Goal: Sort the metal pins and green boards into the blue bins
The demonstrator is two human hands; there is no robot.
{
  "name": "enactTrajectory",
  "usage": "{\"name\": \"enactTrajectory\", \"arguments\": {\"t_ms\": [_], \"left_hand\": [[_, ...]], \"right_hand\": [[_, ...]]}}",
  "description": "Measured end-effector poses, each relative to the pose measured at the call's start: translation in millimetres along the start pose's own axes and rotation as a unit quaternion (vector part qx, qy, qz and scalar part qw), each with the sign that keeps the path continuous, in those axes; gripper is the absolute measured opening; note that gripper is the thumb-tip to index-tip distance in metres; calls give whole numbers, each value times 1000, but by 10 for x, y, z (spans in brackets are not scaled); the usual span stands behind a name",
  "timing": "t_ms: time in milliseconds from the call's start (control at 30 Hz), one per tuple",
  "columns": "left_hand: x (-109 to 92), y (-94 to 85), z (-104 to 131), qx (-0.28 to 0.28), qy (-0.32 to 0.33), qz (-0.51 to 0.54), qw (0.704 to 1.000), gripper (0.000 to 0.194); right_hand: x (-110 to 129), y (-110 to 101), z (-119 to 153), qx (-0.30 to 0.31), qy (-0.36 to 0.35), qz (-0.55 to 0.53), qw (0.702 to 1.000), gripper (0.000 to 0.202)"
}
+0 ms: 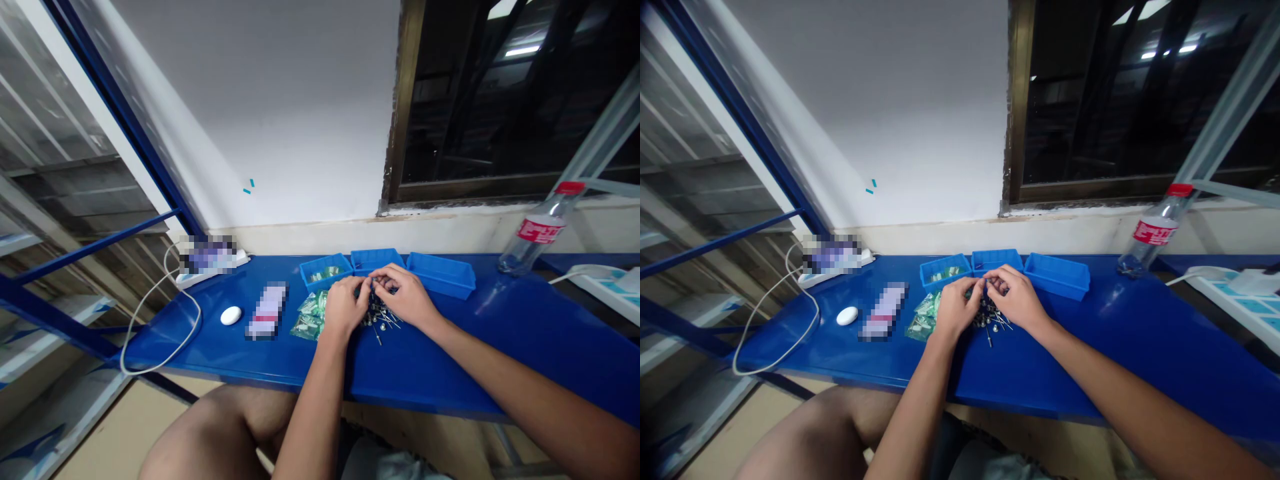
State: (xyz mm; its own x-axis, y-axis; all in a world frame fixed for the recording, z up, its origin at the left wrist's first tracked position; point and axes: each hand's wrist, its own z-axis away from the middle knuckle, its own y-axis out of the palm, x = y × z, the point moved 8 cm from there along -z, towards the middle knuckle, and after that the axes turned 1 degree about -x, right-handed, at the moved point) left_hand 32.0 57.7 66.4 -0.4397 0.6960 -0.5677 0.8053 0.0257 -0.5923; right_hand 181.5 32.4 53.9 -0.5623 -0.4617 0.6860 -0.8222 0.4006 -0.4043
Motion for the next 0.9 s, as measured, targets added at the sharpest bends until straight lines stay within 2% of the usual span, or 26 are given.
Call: {"name": "enactTrajectory", "arguments": {"t_ms": [100, 200, 300, 400, 633, 767, 900], "left_hand": [[-24, 11, 3, 13, 3, 4, 1000, 31], [-15, 32, 3, 18, 11, 20, 1000, 29], [47, 33, 1, 6, -8, 18, 1000, 25], [84, 30, 1, -1, -22, 10, 1000, 22], [77, 47, -4, 2, -11, -11, 1000, 20], [79, 41, -10, -12, -6, -5, 1000, 19], [54, 41, -12, -7, -3, -2, 1000, 19]], "right_hand": [[27, -23, -3, -1, -10, -6, 1000, 14], [76, -25, -8, 11, -36, -5, 999, 18], [101, -38, -15, 11, -46, 0, 999, 20], [55, -45, -17, 4, -18, -5, 1000, 16], [-227, 13, 12, 4, 81, -69, 994, 20], [-298, 57, 13, 15, 86, -87, 992, 21], [-270, 66, 7, 24, 78, -75, 994, 23]]}}
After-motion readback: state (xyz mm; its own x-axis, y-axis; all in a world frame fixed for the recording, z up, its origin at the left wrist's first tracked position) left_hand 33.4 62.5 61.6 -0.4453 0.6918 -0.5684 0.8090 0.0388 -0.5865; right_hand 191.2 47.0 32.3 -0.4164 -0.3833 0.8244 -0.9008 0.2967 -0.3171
